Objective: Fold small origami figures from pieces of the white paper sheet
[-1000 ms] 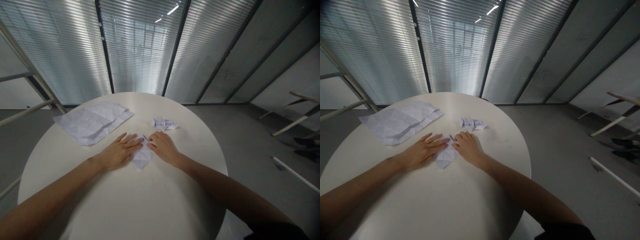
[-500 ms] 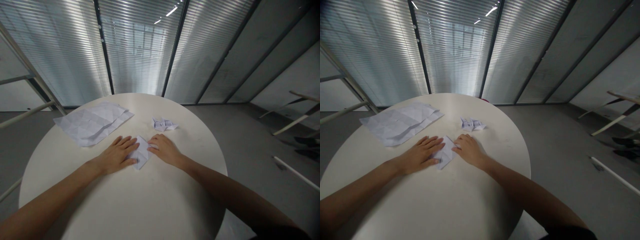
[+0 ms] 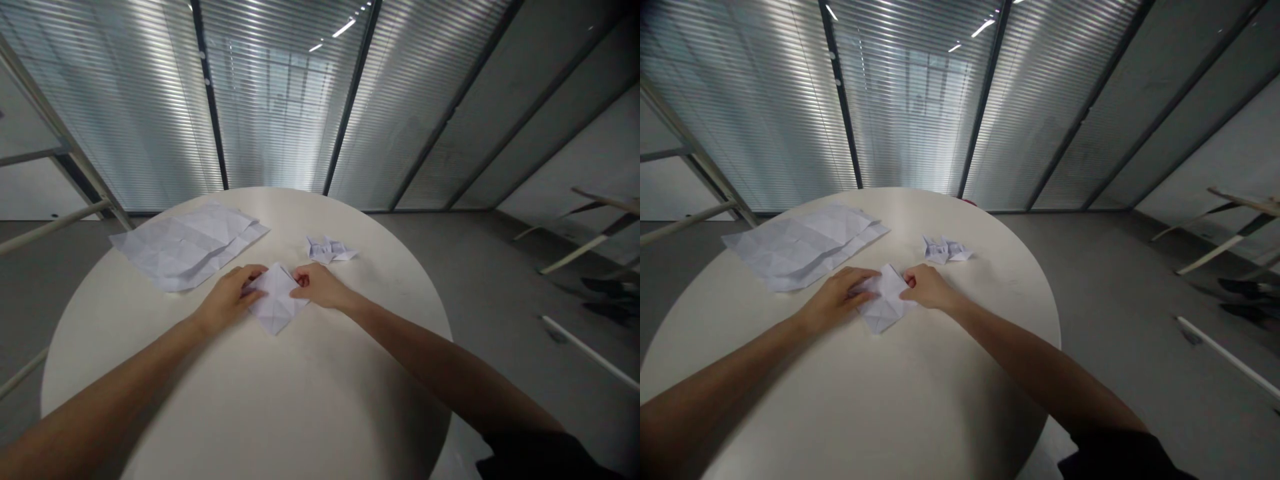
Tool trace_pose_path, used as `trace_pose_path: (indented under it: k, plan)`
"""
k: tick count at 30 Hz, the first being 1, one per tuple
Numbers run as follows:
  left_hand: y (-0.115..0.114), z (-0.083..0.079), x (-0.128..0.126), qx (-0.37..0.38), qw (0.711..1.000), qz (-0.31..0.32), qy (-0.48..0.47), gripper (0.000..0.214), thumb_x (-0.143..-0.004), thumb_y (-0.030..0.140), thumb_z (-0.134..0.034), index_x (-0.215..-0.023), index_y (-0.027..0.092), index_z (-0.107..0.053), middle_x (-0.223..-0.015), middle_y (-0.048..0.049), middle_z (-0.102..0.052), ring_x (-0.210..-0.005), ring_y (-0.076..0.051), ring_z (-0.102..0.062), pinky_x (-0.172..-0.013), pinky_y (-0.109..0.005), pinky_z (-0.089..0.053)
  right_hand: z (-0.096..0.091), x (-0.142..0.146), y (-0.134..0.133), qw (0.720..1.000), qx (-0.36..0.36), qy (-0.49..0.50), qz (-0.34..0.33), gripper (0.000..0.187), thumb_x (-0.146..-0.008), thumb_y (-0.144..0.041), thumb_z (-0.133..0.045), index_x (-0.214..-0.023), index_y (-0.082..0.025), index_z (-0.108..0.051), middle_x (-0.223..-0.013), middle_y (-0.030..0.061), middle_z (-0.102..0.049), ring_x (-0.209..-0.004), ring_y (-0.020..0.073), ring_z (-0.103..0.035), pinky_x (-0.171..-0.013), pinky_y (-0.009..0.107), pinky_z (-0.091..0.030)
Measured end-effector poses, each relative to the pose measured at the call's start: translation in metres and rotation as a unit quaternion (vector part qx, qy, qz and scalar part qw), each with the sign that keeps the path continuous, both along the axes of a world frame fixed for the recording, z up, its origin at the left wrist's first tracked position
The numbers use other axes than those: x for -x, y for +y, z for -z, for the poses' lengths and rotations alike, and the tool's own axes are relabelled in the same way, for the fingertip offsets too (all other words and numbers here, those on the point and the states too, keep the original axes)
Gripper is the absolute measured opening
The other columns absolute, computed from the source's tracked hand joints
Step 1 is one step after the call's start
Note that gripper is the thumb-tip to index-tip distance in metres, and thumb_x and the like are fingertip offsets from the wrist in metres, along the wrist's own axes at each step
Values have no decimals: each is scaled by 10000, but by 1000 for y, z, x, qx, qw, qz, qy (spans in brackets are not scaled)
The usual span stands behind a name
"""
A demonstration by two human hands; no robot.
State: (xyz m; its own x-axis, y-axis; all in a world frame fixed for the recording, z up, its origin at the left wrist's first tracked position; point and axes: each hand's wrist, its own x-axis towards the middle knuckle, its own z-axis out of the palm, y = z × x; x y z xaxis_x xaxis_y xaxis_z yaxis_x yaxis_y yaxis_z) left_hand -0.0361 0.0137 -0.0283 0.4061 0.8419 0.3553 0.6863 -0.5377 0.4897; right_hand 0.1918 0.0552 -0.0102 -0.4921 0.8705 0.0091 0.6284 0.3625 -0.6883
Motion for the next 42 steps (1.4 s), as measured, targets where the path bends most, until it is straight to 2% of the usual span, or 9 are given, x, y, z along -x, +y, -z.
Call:
trace_pose_path:
  k: [4,7,10,17,23,27,33,37,42]
  plan:
    - [-6,-13,0,-30,994,-72,-77,251,-844,290,-554,-1081,221,-597,-856,-26,-678,-760,-157,-622,-682,-272,-494,-11,-2,-6,987,-124,103,4,80,-706,-141,-667,-649,-171,-618,-635,-33,-564,-606,101,-522,-571,222,-394]
    - [-8,-18,4,-166,985,-28,-40,131,-863,240,-542,-836,227,-670,-868,-40,-685,-843,-168,-594,-782,-311,-453,-15,-10,-13,958,-272,89,-34,119,-803,-146,-592,-736,-204,-672,-825,28,-649,-817,154,-576,-766,303,-438]
    - [-9,-16,8,-197,977,42,72,173,-863,198,-537,-849,266,-696,-893,-39,-684,-856,-178,-563,-779,-331,-410,-4,-21,-20,937,-333,-9,-105,192,-871,-181,-527,-810,-231,-702,-904,45,-688,-869,181,-581,-830,357,-423]
    - [-13,-17,5,-59,975,156,149,219,-812,144,-501,-901,212,-689,-897,-49,-641,-833,-171,-561,-796,-311,-416,18,-35,-31,938,-292,-78,-168,287,-782,-66,-522,-962,-197,-703,-994,46,-703,-922,184,-591,-866,329,-431]
    - [-3,-5,4,-50,987,88,121,239,-915,269,-460,-908,206,-690,-843,-59,-639,-822,-175,-552,-752,-291,-427,6,-23,-25,977,-187,-85,-58,174,-831,-162,-552,-930,-179,-694,-873,43,-694,-818,162,-600,-782,288,-437]
    - [1,2,7,-33,992,-2,121,289,-861,354,-548,-1092,204,-638,-974,-78,-639,-915,-225,-555,-818,-356,-429,9,-16,-18,984,-161,-61,33,356,-785,-139,-619,-1140,-159,-605,-1006,64,-636,-813,142,-575,-760,269,-431]
    - [5,4,11,42,995,-63,65,384,-764,444,-638,-1077,222,-647,-832,-27,-643,-796,-205,-572,-738,-324,-434,11,-17,-14,991,-115,-53,54,397,-766,-141,-659,-1158,-160,-603,-903,35,-648,-786,145,-551,-754,282,-415]
    - [6,8,15,69,996,-45,29,180,-783,385,-625,-826,222,-689,-688,7,-612,-680,-157,-541,-624,-262,-398,13,-20,-13,989,-136,-29,46,199,-766,-135,-669,-959,-182,-678,-798,10,-649,-747,140,-548,-739,280,-404]
    - [3,3,21,-22,997,32,73,164,-856,285,-569,-767,229,-694,-749,-14,-641,-774,-163,-545,-705,-283,-381,19,-29,-16,966,-251,-63,-26,112,-803,-114,-638,-809,-199,-710,-836,25,-684,-839,169,-554,-781,312,-385]
